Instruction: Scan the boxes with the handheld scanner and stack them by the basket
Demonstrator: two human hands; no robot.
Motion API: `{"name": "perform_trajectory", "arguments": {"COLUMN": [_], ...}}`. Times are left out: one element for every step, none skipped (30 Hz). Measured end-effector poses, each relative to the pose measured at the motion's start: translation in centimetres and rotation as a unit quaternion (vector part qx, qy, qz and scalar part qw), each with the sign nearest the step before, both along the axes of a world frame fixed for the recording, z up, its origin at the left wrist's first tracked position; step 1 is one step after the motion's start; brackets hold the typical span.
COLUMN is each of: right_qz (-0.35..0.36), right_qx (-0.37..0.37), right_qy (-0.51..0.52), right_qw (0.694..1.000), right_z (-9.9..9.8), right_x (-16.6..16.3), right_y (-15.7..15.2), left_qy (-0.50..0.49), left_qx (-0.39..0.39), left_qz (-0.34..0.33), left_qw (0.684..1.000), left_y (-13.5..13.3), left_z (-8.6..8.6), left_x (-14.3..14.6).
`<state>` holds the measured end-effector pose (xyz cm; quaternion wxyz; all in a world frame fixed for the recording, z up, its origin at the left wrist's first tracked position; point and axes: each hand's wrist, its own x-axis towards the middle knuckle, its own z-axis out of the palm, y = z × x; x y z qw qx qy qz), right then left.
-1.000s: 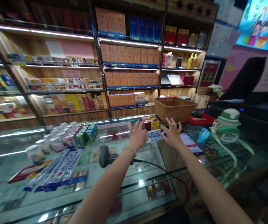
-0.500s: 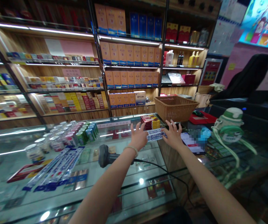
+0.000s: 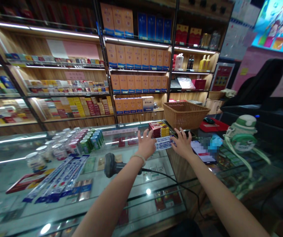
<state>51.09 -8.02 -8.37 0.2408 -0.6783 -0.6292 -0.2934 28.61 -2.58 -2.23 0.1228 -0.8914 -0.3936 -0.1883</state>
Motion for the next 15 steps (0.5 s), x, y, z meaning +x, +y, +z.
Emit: {"name": "perform_trajectory", "arguments": {"right_qz": [0.000,-0.001,-0.002,-0.003,-0.004,-0.005,-0.004,-0.002,0.001,0.005,0.009,0.013,0.016,0.018,0.019], "right_qx": [-0.002,-0.004,-0.006,-0.007,-0.007,-0.006,-0.003,0.000,0.004,0.007,0.009,0.010,0.009,0.008,0.005], "right_qy": [0.000,-0.001,-0.001,-0.003,-0.006,-0.009,-0.013,-0.017,-0.021,-0.025,-0.029,-0.032,-0.035,-0.036,-0.037], "right_qw": [1.000,1.000,1.000,1.000,1.000,1.000,1.000,1.000,1.000,1.000,0.999,0.999,0.999,0.999,0.999], "right_z": [0.00,0.00,0.01,0.01,0.02,0.03,0.03,0.03,0.03,0.03,0.02,0.02,0.00,-0.01,-0.03], "right_x": [-0.03,-0.07,-0.12,-0.16,-0.21,-0.24,-0.28,-0.30,-0.31,-0.33,-0.33,-0.35,-0.36,-0.38,-0.39], "right_y": [-0.02,-0.05,-0.08,-0.11,-0.13,-0.15,-0.16,-0.17,-0.17,-0.17,-0.17,-0.17,-0.17,-0.17,-0.17], "left_qy": [-0.002,-0.003,-0.006,-0.007,-0.009,-0.009,-0.009,-0.008,-0.006,-0.004,-0.001,0.002,0.004,0.005,0.007], "left_qx": [-0.001,0.000,0.001,0.003,0.006,0.007,0.008,0.008,0.007,0.007,0.008,0.009,0.009,0.010,0.011], "left_qz": [0.001,0.001,0.002,0.001,0.000,0.000,-0.001,-0.001,-0.001,0.000,0.001,0.002,0.003,0.003,0.003], "left_qw": [1.000,1.000,1.000,1.000,1.000,1.000,1.000,1.000,1.000,1.000,1.000,1.000,1.000,1.000,1.000], "left_y": [-0.01,0.00,0.03,0.07,0.12,0.19,0.25,0.30,0.33,0.34,0.34,0.32,0.29,0.26,0.24], "left_z": [0.03,0.05,0.05,0.03,0.00,-0.03,-0.05,-0.07,-0.08,-0.08,-0.07,-0.06,-0.05,-0.04,-0.04], "left_x": [-0.06,-0.11,-0.17,-0.23,-0.29,-0.34,-0.39,-0.44,-0.49,-0.54,-0.60,-0.66,-0.72,-0.79,-0.86]}}
